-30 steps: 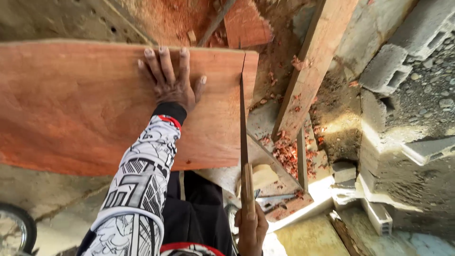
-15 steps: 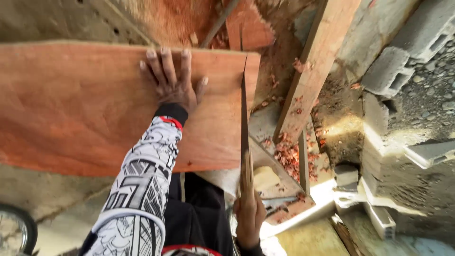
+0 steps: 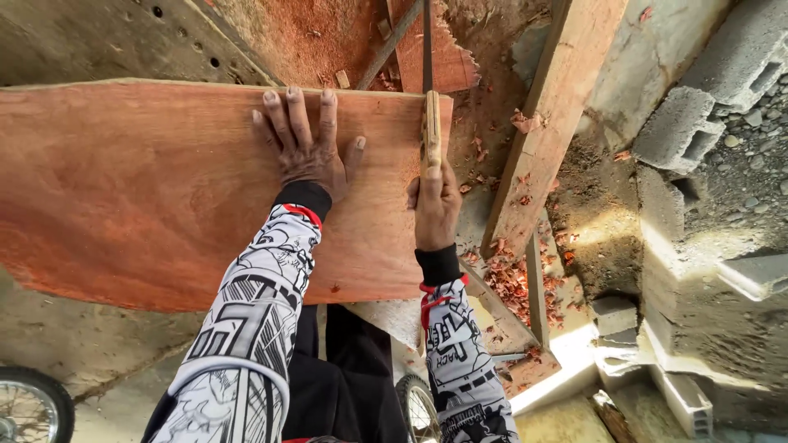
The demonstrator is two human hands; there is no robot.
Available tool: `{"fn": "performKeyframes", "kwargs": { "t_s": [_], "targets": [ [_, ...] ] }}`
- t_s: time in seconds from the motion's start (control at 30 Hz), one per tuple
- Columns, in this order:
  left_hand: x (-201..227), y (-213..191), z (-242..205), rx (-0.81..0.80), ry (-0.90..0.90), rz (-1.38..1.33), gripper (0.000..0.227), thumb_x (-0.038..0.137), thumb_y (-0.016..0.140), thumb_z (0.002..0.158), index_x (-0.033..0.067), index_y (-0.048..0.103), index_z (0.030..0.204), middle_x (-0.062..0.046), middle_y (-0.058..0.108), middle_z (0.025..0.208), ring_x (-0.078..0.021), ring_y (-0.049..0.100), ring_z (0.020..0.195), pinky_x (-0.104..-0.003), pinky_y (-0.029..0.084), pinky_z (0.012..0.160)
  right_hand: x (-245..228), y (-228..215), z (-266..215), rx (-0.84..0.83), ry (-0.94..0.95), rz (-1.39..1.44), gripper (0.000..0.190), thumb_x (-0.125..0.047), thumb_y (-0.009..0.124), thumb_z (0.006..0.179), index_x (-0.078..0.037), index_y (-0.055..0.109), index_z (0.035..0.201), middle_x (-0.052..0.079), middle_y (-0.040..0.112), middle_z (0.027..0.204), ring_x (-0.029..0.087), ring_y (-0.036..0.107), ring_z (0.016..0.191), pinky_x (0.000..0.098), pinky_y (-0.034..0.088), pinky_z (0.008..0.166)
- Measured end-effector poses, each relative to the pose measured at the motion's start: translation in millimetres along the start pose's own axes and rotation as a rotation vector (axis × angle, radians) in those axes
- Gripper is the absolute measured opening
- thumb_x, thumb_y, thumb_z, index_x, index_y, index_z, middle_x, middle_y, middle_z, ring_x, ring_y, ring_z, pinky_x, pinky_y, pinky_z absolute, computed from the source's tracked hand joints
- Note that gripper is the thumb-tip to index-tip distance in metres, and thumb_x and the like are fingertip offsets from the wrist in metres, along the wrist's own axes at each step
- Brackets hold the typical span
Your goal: The person measures a large reddish-brown wooden board using a smaller wooden plank as a guide. They then use a hand saw to cut along the edge of the board, creating sawdust as they work.
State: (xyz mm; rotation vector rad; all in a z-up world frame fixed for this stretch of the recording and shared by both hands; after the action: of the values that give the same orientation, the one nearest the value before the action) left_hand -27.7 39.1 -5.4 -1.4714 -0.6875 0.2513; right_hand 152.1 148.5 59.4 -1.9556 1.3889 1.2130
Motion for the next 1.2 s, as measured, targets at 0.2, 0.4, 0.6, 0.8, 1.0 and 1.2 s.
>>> {"fn": "performKeyframes", "kwargs": {
  "t_s": [0.2, 0.4, 0.6, 0.8, 1.0, 1.2],
  "targets": [
    [5, -13, 4, 0.081, -0.014, 0.018, 0.084, 0.065, 0.061, 0.105, 0.0145, 0.030, 0.165, -0.026, 0.009, 0.165, -0.0545, 0.001, 0.152, -0.078, 0.002, 0.118, 14, -74, -165, 0.136, 0.118, -0.255, 0.032, -0.028, 0.046, 0.109, 0.001, 0.061, 0.113, -0.003, 0.045, 0.066, 0.003, 0.041, 0.054, 0.0196, 0.032, 0.046],
    [4, -7, 4, 0.049, -0.026, -0.005, 0.082, 0.062, 0.062, 0.104, 0.0136, 0.035, 0.164, -0.027, 0.013, 0.165, -0.0571, 0.002, 0.152, -0.078, 0.004, 0.118, 41, -112, -209, 0.300, 0.319, -0.020, 0.041, -0.033, 0.044, 0.107, 0.002, 0.064, 0.100, 0.008, 0.060, 0.061, 0.012, 0.050, 0.043, 0.0272, 0.042, 0.038],
    [4, -7, 1, 0.030, -0.052, -0.010, 0.081, 0.062, 0.062, 0.102, 0.0133, 0.036, 0.162, -0.027, 0.013, 0.165, -0.0579, 0.004, 0.151, -0.080, 0.004, 0.118, -18, -5, -37, 0.115, 0.072, -0.217, 0.025, -0.027, 0.050, 0.105, -0.009, 0.059, 0.091, -0.002, 0.047, 0.063, 0.007, 0.042, 0.052, 0.0253, 0.035, 0.046],
    [2, -3, 1, 0.080, -0.040, -0.001, 0.085, 0.063, 0.065, 0.101, 0.0161, 0.033, 0.165, -0.026, 0.010, 0.166, -0.0566, 0.003, 0.152, -0.079, 0.004, 0.119, -26, -55, -226, 0.211, 0.187, -0.261, 0.044, -0.036, 0.044, 0.103, 0.000, 0.066, 0.118, -0.002, 0.051, 0.062, 0.007, 0.044, 0.053, 0.0246, 0.034, 0.048],
    [2, -7, 2, 0.087, -0.020, 0.016, 0.086, 0.064, 0.064, 0.104, 0.0168, 0.030, 0.167, -0.025, 0.008, 0.166, -0.0554, 0.001, 0.153, -0.079, 0.003, 0.119, -4, -44, -136, 0.212, 0.244, -0.213, 0.038, -0.034, 0.042, 0.100, -0.004, 0.066, 0.099, 0.002, 0.058, 0.061, 0.008, 0.046, 0.043, 0.0271, 0.035, 0.035],
    [2, -5, -1, 0.080, -0.001, -0.009, 0.083, 0.064, 0.062, 0.108, 0.0139, 0.030, 0.167, -0.026, 0.009, 0.167, -0.0567, 0.002, 0.153, -0.079, 0.004, 0.120, -29, -6, -72, 0.127, 0.073, -0.272, 0.026, -0.032, 0.047, 0.107, -0.013, 0.056, 0.092, -0.004, 0.046, 0.058, 0.006, 0.039, 0.047, 0.0262, 0.031, 0.042]
  ]
}}
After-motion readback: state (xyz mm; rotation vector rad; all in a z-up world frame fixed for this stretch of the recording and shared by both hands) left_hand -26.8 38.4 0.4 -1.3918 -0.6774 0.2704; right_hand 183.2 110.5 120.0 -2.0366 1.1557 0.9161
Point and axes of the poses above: each hand's wrist, its own z-axis towards the middle knuckle, its own y-axis out of the palm, x = y × z, the point moved 5 cm from there along z, towards the middle knuckle
